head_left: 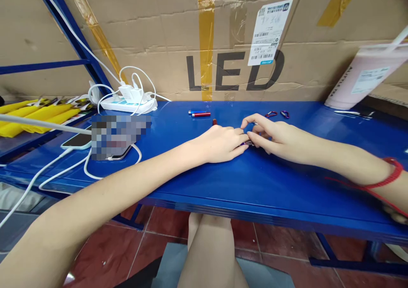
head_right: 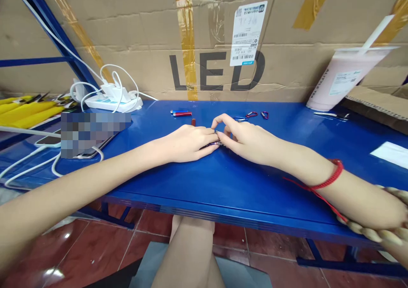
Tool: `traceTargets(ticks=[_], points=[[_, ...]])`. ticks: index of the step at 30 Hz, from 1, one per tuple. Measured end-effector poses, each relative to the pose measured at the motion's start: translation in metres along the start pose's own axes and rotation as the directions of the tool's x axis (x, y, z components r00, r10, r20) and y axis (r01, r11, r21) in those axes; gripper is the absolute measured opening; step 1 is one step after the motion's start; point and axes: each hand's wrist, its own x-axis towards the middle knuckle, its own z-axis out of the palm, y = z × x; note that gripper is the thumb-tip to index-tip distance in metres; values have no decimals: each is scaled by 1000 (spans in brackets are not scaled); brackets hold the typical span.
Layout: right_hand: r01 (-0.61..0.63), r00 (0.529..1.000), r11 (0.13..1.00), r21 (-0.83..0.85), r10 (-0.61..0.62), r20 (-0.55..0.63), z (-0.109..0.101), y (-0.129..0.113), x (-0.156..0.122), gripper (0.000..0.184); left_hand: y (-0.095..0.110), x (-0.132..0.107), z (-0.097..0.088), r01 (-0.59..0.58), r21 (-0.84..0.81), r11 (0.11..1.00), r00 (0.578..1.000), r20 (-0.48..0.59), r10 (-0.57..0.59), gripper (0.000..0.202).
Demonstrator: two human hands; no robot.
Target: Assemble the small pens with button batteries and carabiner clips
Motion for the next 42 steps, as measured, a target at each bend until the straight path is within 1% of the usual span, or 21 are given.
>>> traceTargets(ticks=[6, 10, 14, 20, 24, 28, 35, 39, 42], points=[[3, 1000, 1000, 6, -3, 8, 0, -1, 0, 29, -4, 0, 1, -27, -13, 1000, 1000, -14, 27, 32], [11, 1000, 1000, 25, -11, 8, 0, 0, 0, 28, -4, 0, -1, -10, -20, 1000, 1000, -3, 10, 32], [-8, 1000, 999, 48, 7, 22, 1, -1, 1, 28, -4, -1, -1, 4, -31, 999, 1000, -5, -5, 32], [-27, 999, 998, 58, 28, -19, 5, 0, 4, 20, -3, 0, -1, 25, -46, 999, 999, -32, -26, 31], [-78, 996, 997, 12, 78, -32, 3, -4, 3, 20, -2, 0, -2, 64, -61, 996, 997, -27, -66, 31], [-129, 990, 991, -41, 126, -63, 2, -7, 3, 23, -2, 1, -2, 69, -83, 994, 997, -14, -70, 31], [-107, 989, 994, -8, 106, -105, 7, 2, 8, 22, -1, 2, 2, 126, -96, 987, 992, -4, -127, 32], [-133, 988, 987, -89, 125, -87, 8, 4, 10, 26, 1, 6, 7, 146, -66, 987, 989, -8, -147, 32], [-142, 989, 982, -123, 135, -61, 10, 5, 12, 28, 2, 12, 11, 161, 1, 987, 987, -9, -161, 31]])
